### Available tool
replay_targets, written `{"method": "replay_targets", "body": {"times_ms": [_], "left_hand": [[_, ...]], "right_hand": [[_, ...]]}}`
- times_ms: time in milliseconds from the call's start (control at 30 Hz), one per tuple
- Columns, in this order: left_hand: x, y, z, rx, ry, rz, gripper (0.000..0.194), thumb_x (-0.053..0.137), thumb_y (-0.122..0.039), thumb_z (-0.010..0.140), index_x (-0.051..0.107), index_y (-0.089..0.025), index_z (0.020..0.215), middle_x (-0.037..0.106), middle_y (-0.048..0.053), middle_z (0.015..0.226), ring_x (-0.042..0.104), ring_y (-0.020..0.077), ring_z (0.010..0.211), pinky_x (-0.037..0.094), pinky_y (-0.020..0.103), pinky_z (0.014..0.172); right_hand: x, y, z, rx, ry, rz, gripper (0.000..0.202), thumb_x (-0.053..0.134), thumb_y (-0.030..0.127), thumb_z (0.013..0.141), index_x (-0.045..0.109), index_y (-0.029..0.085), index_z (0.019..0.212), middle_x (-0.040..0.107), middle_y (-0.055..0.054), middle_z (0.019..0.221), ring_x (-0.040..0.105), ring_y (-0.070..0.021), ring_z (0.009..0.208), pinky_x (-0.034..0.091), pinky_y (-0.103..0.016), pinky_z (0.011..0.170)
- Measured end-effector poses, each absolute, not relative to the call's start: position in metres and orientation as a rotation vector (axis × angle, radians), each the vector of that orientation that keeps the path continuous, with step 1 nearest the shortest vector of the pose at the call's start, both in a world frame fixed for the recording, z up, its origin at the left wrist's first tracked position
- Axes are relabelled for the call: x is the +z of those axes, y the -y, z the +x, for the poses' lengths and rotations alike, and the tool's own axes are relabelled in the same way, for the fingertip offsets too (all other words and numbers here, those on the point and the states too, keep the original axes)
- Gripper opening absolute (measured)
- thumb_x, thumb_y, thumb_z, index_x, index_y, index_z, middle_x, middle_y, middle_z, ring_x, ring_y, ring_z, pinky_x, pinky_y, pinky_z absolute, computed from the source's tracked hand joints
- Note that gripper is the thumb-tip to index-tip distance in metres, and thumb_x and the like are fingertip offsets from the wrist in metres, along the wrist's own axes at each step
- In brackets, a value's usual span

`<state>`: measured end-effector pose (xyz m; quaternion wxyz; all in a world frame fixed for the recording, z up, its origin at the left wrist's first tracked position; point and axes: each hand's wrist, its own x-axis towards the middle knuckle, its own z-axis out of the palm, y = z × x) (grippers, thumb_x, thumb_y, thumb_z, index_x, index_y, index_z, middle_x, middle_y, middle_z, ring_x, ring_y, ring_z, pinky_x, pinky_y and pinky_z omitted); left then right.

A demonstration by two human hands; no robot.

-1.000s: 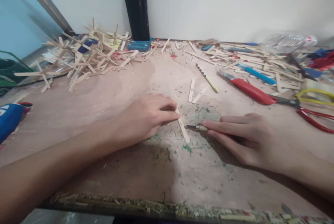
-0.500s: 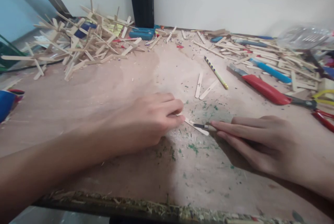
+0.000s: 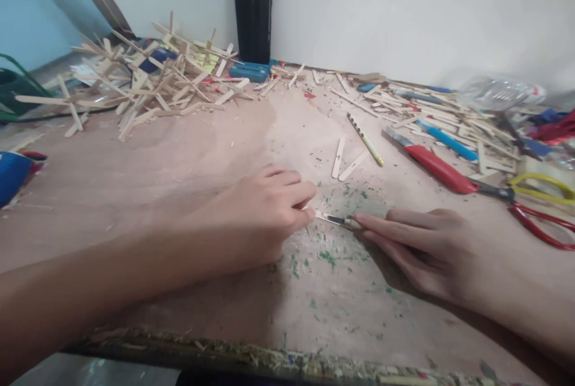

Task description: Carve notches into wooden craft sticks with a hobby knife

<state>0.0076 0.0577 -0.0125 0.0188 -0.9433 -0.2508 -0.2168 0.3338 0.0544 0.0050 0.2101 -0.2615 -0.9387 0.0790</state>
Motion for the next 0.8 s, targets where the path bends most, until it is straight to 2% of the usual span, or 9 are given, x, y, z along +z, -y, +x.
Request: {"method": "replay_targets", "body": {"times_ms": [167,433,600,800], "left_hand": [[-0.01,-0.0577,0.0061,-0.615,0.769,-2.949,0.033,0.058,0.002,0.101,0.083,-0.019,0.098,0.074,0.005,0.096,0.061,0.0244,0.09,0.047,0.042,0.09],[-0.0079,-0.0576,0.0069,-0.564,0.768,-2.968,0.031,0.064,0.004,0.09,0.083,-0.018,0.1,0.074,0.005,0.098,0.062,0.0246,0.092,0.046,0.043,0.094],[-0.0129,-0.0573,0.0074,-0.582,0.816,-2.953,0.023,0.068,-0.001,0.095,0.08,-0.02,0.095,0.071,0.004,0.095,0.06,0.025,0.091,0.045,0.043,0.096],[-0.0119,-0.0567,0.0074,-0.597,0.805,-2.965,0.024,0.066,-0.002,0.104,0.081,-0.02,0.096,0.073,0.005,0.096,0.061,0.0245,0.091,0.045,0.043,0.095]], "right_hand": [[0.0049,-0.0526,0.3313,0.175,2.589,-0.703,0.025,0.065,0.017,0.122,0.088,0.011,0.128,0.07,0.001,0.074,0.058,-0.0093,0.053,0.039,-0.029,0.049],[0.0059,-0.0531,0.329,0.158,2.598,-0.709,0.027,0.062,0.021,0.124,0.088,0.013,0.125,0.068,0.001,0.072,0.055,-0.0096,0.052,0.034,-0.031,0.047],[0.0068,-0.0533,0.3288,0.17,2.612,-0.702,0.028,0.061,0.021,0.125,0.088,0.013,0.126,0.068,0.001,0.071,0.057,-0.0098,0.051,0.038,-0.031,0.047],[0.012,-0.0552,0.3281,0.178,2.637,-0.736,0.027,0.063,0.019,0.122,0.089,0.019,0.127,0.069,0.001,0.07,0.055,-0.0113,0.048,0.033,-0.035,0.043]]}}
